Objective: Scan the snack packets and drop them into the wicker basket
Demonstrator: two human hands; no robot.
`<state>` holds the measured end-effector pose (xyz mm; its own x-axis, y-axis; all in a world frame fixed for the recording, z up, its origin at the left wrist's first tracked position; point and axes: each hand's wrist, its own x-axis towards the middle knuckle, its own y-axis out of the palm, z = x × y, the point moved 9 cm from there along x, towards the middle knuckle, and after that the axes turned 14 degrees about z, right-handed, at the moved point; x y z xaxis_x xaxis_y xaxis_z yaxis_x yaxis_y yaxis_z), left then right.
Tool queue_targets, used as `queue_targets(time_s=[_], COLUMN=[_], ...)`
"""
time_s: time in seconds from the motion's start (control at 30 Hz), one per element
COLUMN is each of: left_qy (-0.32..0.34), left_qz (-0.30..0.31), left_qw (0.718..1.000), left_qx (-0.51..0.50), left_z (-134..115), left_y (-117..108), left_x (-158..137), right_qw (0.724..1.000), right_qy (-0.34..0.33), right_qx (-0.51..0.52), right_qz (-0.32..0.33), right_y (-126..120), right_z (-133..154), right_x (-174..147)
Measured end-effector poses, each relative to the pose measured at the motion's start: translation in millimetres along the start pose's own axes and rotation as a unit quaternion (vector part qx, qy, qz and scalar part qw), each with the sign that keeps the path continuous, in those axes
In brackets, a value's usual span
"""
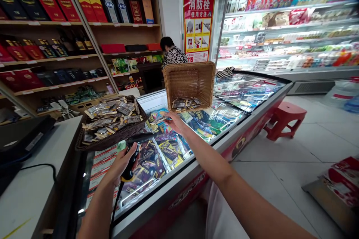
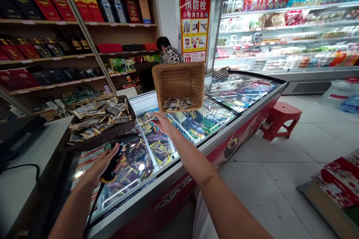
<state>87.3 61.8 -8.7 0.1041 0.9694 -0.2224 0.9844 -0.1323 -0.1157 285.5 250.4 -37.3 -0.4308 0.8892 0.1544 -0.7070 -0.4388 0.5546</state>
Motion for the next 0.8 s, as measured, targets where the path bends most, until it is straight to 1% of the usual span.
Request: queue_targets(time_s=[0.13, 0.27, 0.4, 0.53, 0.6, 0.7, 0.8], left_qy=[-0.008, -0.005, -0.015, -0.009, -0.001, 0.006, 0.018], left_qz=[0.002, -0.01, -0.008, 0.0, 0.004, 0.005, 0.01], left_qw=[1.0, 1.0, 1.0, 1.0, 1.0, 1.0, 1.0], left_qx=[-0.008, -0.016, -0.011, 0.005, 0.011, 0.012, 0.017], left_z=[0.8, 1.0, 1.5, -3.8, -6.1, -5.6, -4.1], left_y=[1.3, 0.2, 1.7, 4.6, 5.4, 4.2, 3.6], left_x=[1.2, 0.1, -0.8, -1.1, -0.4, 0.6, 1.1], right_qw=[0.997, 0.992, 0.989, 0.992, 0.991, 0.986, 0.981], right_qy=[0.0, 0.032, 0.049, 0.033, 0.01, -0.02, -0.02], right_qx=[-0.071, -0.124, -0.138, -0.124, -0.128, -0.144, -0.15], right_qz=[0.016, 0.014, -0.019, -0.013, -0.031, -0.085, -0.124], right_y=[-1.2, -7.2, -17.0, -17.7, -20.8, -29.2, -36.0], right_z=[-1.9, -13.8, -18.6, -11.9, -4.1, 6.7, 9.1], right_x=[0.9, 5.9, 6.9, 4.3, 1.0, -5.1, -7.2])
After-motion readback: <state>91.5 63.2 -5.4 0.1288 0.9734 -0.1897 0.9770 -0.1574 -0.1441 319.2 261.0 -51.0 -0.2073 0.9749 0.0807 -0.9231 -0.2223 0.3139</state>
